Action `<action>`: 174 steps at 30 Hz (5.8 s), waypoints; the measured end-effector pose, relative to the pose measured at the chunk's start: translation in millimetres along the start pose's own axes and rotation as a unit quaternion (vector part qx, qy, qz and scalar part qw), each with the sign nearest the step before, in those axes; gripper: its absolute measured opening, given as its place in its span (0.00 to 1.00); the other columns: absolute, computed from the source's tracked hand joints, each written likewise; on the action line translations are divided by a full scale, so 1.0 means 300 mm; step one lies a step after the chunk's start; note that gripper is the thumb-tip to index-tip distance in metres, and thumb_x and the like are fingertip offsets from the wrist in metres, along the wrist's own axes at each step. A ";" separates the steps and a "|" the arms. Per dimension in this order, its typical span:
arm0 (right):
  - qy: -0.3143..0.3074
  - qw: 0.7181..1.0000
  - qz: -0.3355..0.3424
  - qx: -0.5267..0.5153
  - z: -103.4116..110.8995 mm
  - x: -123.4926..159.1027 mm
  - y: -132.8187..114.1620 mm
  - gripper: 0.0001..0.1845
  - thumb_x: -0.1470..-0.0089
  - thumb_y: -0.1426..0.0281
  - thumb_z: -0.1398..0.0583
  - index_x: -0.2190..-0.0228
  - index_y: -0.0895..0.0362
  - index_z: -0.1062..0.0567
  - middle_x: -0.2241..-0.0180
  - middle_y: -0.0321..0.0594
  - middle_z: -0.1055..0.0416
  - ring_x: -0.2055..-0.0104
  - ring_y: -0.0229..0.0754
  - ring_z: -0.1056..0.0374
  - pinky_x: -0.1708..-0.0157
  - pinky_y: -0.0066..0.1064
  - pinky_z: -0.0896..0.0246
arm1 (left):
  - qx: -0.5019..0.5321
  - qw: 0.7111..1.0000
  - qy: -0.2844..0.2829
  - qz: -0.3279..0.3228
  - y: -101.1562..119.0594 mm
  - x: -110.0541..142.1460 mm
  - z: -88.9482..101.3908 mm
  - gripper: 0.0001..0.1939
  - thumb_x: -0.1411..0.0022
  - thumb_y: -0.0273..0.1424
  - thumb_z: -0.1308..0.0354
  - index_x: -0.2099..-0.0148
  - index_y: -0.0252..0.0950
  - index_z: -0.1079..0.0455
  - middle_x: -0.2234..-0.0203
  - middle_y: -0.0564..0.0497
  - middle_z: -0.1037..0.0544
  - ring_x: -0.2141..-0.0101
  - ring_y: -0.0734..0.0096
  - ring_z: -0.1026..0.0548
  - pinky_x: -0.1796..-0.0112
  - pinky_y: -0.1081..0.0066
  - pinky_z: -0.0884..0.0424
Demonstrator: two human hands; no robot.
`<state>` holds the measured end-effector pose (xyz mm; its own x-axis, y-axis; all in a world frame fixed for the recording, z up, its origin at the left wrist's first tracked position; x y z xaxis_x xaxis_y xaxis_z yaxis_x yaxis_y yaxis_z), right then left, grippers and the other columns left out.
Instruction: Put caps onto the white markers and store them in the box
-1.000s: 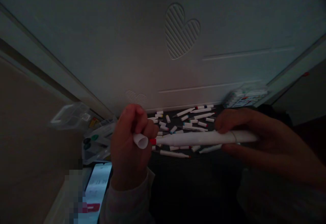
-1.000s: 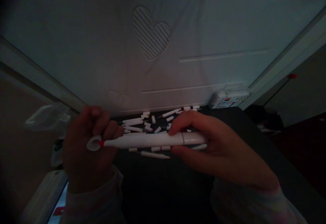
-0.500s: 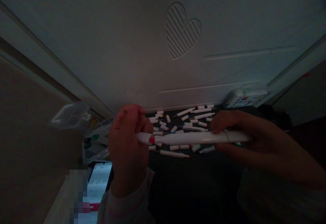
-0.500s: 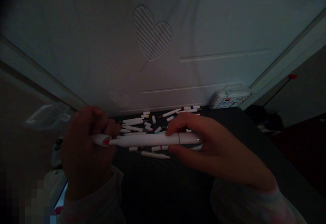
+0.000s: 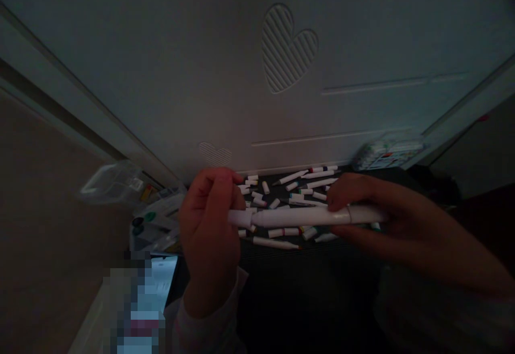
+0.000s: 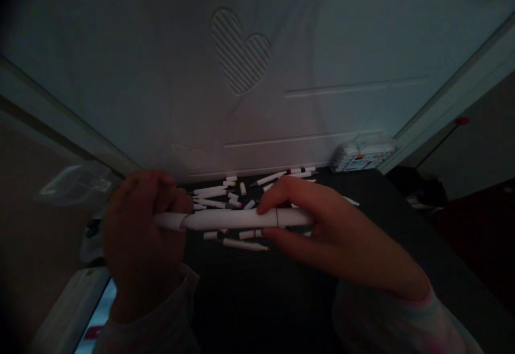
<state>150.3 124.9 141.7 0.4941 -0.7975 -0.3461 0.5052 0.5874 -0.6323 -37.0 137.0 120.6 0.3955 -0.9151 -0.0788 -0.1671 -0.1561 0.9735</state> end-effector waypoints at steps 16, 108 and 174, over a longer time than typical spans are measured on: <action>-0.017 0.999 -0.027 -0.023 -0.011 -0.013 0.005 0.06 0.50 0.67 0.40 0.66 0.50 0.30 0.70 0.32 0.31 0.72 0.34 0.34 0.75 0.21 0.39 | -0.126 0.977 -0.107 -0.134 0.054 0.030 -0.063 0.13 0.38 0.27 0.53 0.74 0.37 0.33 0.84 0.56 0.36 0.79 0.77 0.36 0.77 0.79 0.37; -0.090 0.988 -0.089 -0.085 -0.119 -0.035 0.043 0.07 0.45 0.63 0.44 0.66 0.52 0.28 0.72 0.33 0.29 0.71 0.35 0.34 0.76 0.23 0.41 | 0.334 0.940 -0.007 0.068 -0.100 0.004 -0.029 0.19 0.40 0.39 0.55 0.74 0.35 0.30 0.78 0.52 0.26 0.73 0.74 0.26 0.66 0.70 0.27; -0.035 0.967 -0.184 -0.173 -0.065 -0.015 0.133 0.08 0.55 0.61 0.36 0.71 0.50 0.25 0.76 0.34 0.30 0.78 0.37 0.35 0.82 0.27 0.41 | 0.019 0.985 -0.164 -0.053 -0.035 -0.003 -0.053 0.11 0.49 0.22 0.52 0.73 0.35 0.28 0.80 0.51 0.29 0.77 0.72 0.33 0.77 0.76 0.40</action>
<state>154.5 149.2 104.5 0.3790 -0.9253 -0.0138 0.3948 0.1751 -0.9019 -21.2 145.3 113.9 0.1011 -0.9625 -0.2516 -0.1764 -0.2662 0.9476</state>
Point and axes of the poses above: each hand's wrist, its own x-axis away from the middle knuckle, its own z-axis out of the back of the hand, y = z × x, the point moved 10 cm from there along -x, towards the middle knuckle
